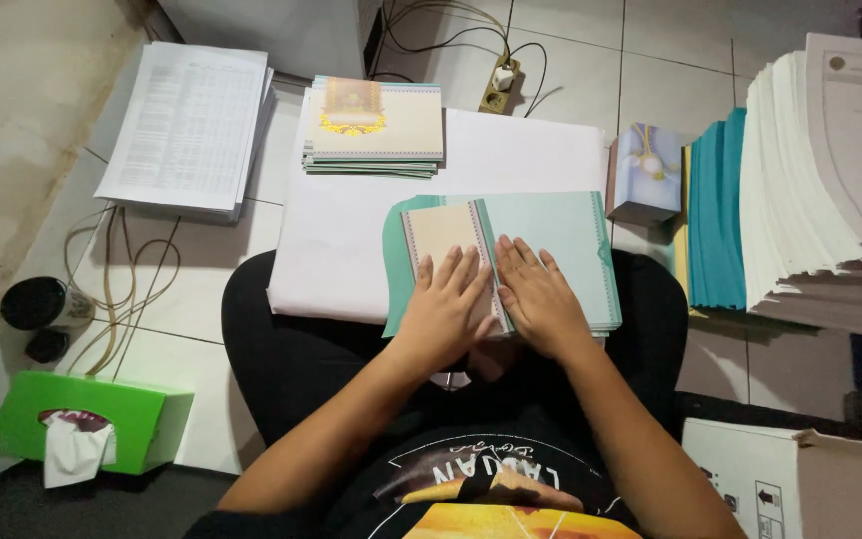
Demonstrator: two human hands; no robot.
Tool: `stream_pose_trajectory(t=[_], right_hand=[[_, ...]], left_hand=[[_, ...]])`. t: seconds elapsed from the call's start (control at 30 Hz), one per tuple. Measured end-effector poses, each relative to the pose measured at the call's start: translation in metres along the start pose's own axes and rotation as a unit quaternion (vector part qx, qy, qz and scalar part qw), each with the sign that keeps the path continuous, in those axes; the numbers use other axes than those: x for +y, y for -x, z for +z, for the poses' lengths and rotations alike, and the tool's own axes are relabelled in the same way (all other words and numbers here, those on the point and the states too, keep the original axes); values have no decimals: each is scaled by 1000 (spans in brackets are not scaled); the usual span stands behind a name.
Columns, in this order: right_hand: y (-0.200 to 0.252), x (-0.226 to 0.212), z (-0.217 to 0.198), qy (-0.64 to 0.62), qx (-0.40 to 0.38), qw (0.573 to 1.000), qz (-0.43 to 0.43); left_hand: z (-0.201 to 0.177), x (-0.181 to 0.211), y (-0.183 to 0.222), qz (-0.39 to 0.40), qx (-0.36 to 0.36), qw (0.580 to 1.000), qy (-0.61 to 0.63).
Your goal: Folding invitation cards and inserting them into decorative envelopes.
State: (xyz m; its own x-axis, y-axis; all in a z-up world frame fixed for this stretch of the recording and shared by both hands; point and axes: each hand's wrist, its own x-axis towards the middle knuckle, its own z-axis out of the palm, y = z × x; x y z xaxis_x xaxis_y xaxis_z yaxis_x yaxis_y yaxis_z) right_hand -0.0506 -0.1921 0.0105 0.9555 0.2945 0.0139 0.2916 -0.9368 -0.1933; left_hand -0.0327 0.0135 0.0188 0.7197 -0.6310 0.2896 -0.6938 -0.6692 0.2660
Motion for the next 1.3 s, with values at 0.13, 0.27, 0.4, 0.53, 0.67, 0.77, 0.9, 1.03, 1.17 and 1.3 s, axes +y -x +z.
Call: stream_pose_trajectory(t=[0.13,0.27,0.4,0.53,0.67,0.77,0.9,1.03,1.17,1.3], right_hand=[[0,3,-12,-103,17,995,9],[-2,23,-13,-529,85,841,69],[-1,5,-36,-655,186,730,63],[-9,4,-26,-704,171,686,69],[-28,-12,-51,-625,214,745,93],[-42,-16,-53,-524,215,815,124],[-57,-4,-15,-197,180,954,133],[-54,-10,-14,-129,203,967,79],[-54,-11,-15,-109,202,970,81],[-53,-17,-19,-95,192,972,93]], left_hand=[[-8,-6,32,4,-93,996,-15],[-46,-7,41,-40,-3,981,188],[-113,3,29,-104,272,843,453],[-77,-25,31,-179,287,753,565],[-94,-47,11,-299,260,768,503],[-92,-88,-20,-323,308,764,466],[-49,-181,-77,-324,380,776,387],[-7,-251,-110,-392,352,800,286],[-1,-246,-104,-423,302,850,88],[-23,-168,-93,-324,288,901,-8]])
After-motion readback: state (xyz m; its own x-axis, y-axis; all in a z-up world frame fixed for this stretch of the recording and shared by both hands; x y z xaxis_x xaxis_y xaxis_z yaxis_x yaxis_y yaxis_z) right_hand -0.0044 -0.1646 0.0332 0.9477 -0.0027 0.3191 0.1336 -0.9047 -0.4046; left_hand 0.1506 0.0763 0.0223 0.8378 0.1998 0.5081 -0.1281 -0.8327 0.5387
